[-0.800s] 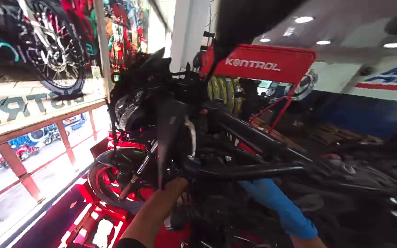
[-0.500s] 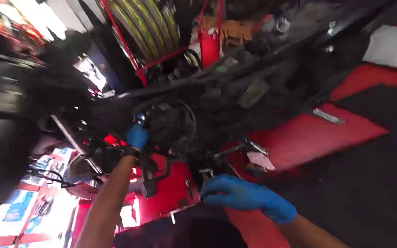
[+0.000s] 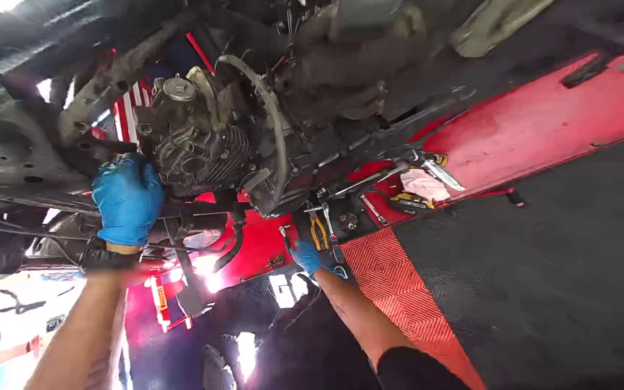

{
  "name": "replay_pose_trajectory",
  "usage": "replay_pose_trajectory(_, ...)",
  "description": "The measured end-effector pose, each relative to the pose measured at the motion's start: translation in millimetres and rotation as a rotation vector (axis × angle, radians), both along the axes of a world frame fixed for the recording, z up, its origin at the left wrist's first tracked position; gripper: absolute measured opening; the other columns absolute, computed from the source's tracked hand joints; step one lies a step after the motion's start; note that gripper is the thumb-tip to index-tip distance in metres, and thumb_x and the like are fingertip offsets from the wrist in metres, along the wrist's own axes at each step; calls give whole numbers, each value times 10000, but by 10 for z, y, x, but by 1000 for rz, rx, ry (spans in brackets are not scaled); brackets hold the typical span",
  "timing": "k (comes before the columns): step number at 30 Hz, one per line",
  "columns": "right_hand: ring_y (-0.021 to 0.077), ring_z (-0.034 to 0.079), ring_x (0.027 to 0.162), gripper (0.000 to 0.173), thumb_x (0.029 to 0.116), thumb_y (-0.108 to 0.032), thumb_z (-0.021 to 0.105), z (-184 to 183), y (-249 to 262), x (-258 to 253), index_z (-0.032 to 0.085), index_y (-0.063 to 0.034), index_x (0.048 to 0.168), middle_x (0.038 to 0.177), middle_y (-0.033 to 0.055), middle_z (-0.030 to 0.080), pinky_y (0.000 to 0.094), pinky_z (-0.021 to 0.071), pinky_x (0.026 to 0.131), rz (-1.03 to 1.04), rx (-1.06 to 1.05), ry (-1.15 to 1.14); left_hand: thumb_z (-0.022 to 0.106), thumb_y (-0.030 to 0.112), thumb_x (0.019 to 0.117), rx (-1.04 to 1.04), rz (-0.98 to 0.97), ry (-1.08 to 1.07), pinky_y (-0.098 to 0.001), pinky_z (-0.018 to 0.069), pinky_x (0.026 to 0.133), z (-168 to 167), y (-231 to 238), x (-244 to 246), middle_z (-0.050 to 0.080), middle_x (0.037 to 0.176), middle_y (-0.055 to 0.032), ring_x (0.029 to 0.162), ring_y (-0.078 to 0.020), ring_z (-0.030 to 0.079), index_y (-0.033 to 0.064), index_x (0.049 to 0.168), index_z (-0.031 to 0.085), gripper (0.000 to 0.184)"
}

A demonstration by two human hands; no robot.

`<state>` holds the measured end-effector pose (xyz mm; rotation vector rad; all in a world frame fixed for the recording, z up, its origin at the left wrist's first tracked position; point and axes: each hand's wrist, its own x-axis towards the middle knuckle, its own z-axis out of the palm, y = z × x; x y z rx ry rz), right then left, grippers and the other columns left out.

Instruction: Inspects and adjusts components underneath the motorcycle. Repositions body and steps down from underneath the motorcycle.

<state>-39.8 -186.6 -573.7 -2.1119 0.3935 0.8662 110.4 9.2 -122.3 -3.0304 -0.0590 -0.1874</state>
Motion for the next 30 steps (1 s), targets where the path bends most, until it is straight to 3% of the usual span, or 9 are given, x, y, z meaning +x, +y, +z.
replay_pose_trajectory(4,418,648,1174,473,979,-393,603,-356,331,422,664,-11,1250,1235,238,682,638,509,952,-76,-91,11,461,314,1051,17,-70,-80,-722,441,947,-51,79,-1,684,1155,-297,1156,-513,627,1,1180,685,406)
replay_pose_trajectory(7,402,610,1262,476,967,-342,623,-489,531,655,660,0,1295,1325,224,658,618,464,1047,-109,-104,66,438,313,1025,63,-137,-181,-674,482,815,-99,103,2,700,989,-279,1012,-489,673,-9,1035,695,412)
replay_pose_trajectory(11,436,668,1118,348,994,-262,546,-743,736,583,696,-6,1176,1179,249,699,659,516,890,-100,-201,-34,429,290,1018,90,-124,-190,-652,491,844,-133,66,-5,696,1021,-267,1046,-479,663,-7,1059,689,397)
replay_pose_trajectory(15,381,695,987,333,978,-322,654,-733,510,304,726,-18,1093,1033,219,722,622,539,871,-138,230,-49,441,266,1019,86,-133,-201,-646,502,886,-144,47,15,706,1045,-269,1069,-486,665,-14,1095,700,389)
replay_pose_trajectory(19,183,695,972,321,1020,-259,636,-242,369,-98,663,-23,1236,1087,124,719,405,581,904,-309,817,13,438,260,1027,82,-117,-195,-656,477,965,-139,23,16,692,1148,-301,1154,-508,638,-29,1151,696,407)
replay_pose_trajectory(23,183,637,810,440,1067,-442,505,324,295,-288,685,-40,1064,887,94,660,416,545,777,-289,717,-64,457,337,1041,47,-101,-133,-701,441,995,-124,107,-48,639,1261,-325,1228,-527,587,-24,1241,660,460)
replay_pose_trajectory(27,212,650,832,484,1069,-443,476,891,-41,-462,669,-5,1138,914,131,666,436,549,812,-159,723,-96,552,353,1038,-44,-295,-307,-566,413,1106,-112,36,-651,632,1292,-294,1273,-437,567,-29,1287,634,463)
replay_pose_trajectory(29,207,653,795,471,1061,-417,489,1139,-262,-666,686,5,1134,882,127,676,436,549,786,-124,692,-92,554,267,1035,-256,-382,-116,-424,456,1102,-423,-241,-1351,663,1281,-215,1257,-285,601,-17,1287,630,388)
replay_pose_trajectory(30,153,612,675,438,1073,-388,466,1260,-356,-779,677,-4,1081,779,71,629,369,545,674,-148,733,-73,549,267,1031,-327,-376,74,-434,488,1084,-708,-392,-1707,678,1281,-193,1239,-274,628,-1,1281,653,381)
